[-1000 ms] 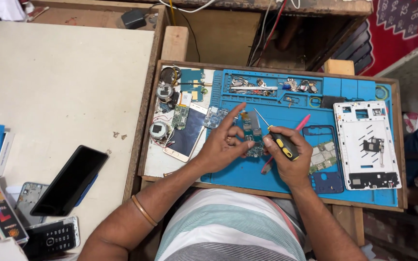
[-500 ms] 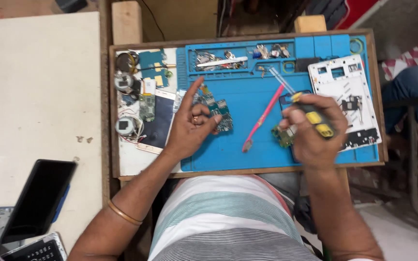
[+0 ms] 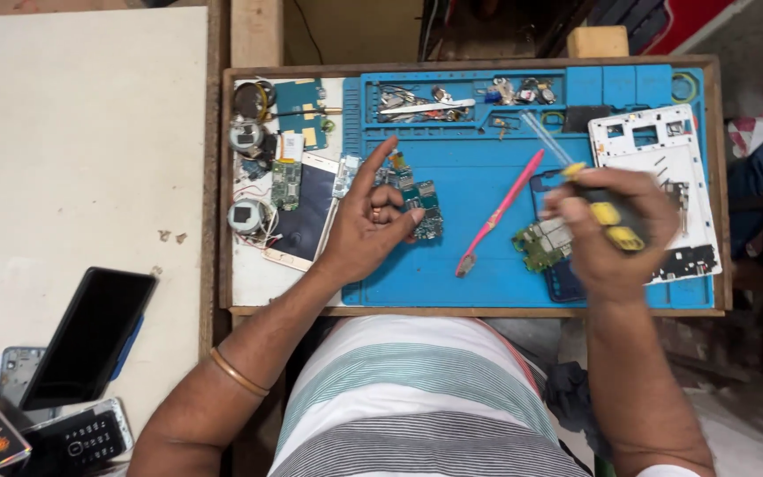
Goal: The person sits at a repair bench and works on a phone motherboard held in one hand, using a screwdriver to pry and unscrew small components from the board. They reposition the board repeatedly and set the board down on the blue mat near the end.
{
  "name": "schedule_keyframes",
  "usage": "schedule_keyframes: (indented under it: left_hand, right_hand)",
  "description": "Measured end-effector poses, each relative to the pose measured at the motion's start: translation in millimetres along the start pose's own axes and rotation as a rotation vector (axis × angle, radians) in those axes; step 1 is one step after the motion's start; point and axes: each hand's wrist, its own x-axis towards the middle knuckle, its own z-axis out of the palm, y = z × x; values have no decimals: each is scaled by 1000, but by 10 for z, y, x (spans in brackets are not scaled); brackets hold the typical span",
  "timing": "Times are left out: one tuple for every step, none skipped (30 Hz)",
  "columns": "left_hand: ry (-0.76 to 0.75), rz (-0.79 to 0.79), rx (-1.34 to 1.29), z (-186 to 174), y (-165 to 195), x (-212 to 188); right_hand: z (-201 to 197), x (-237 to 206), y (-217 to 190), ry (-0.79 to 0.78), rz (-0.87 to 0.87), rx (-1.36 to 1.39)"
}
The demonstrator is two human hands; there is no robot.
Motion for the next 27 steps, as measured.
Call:
schedule_keyframes:
  left_hand:
    - [2,-2,-5,0,5,3]
    - [2,0,-9,-9,12,17]
    - [6,13,-25,-19,18,31]
    - [13,25,-43,-30,24,39]
    - [21,35,-60,-34,27,46]
    - [30,45,-82,-42,29,56]
    - [37,54,-104,-47,29,63]
    - [44,65,-125,-55,27,73]
    - [51,63,-133,-57,23,82]
    - [58,63,-140,-62,20,92]
    - [65,60,-146,-65,18,100]
    - [63,51,-153,-67,16,98]
    - [64,44,-158,-63,17,95]
    - [67,46,-160,-66,19,114]
    - [78,40,-153,-69,24,130]
    - [86,30,-144,-60,31,126]
    - [92,20,-138,-51,36,125]
    - [87,21,-135,-49,44,126]
    - [80,21,-134,-41,51,123]
    - [72,20,-135,-34,57,120]
    - [59,22,-115,-25,61,116]
    - [47,22,-96,-18,66,107]
    - [36,19,-78,-8,69,100]
    - [9,35,-72,-1,70,91]
    - [-17,51,-66,11,71,82]
    - [-44,66,-60,23,72,77]
    - [-57,58,-63,36,73,73]
  right_hand:
    - [104,-36,66,-37,25,-43]
    - [189,-57,114,-56,45,-77]
    - [243,-64,142,-88,22,-133]
    - [290,-76,161,-122,1,-189]
    - [327,-96,177,-156,-20,-243]
    - [375,-136,186,-155,-20,-260]
    - [424,-190,188,-153,-19,-275]
    - [460,-226,196,-149,-19,-291]
    - [474,-238,212,-185,-60,-345]
    - [489,-244,235,-221,-102,-398]
    - [505,-255,256,-255,-143,-450]
    - [509,-270,269,-254,-109,-430]
    - [491,-272,275,-255,-79,-409]
    - [472,-243,294,-257,-57,-386]
    - [460,-218,311,-241,-56,-379]
    - [452,-218,310,-222,-52,-372]
    - [449,-224,312,-201,-47,-367]
    - [456,-225,321,-202,-55,-368]
    - [460,-229,328,-203,-61,-374]
    - [463,-227,339,-204,-65,-380]
    - [469,-222,358,-213,-54,-371]
    - [482,-223,379,-223,-40,-362]
    - [490,-227,398,-234,-23,-353]
    - [502,-230,422,-212,65,-263]
    - [512,-232,446,-191,153,-173]
    - [518,-237,465,-170,241,-83]
    - [519,-244,477,-162,274,-41]
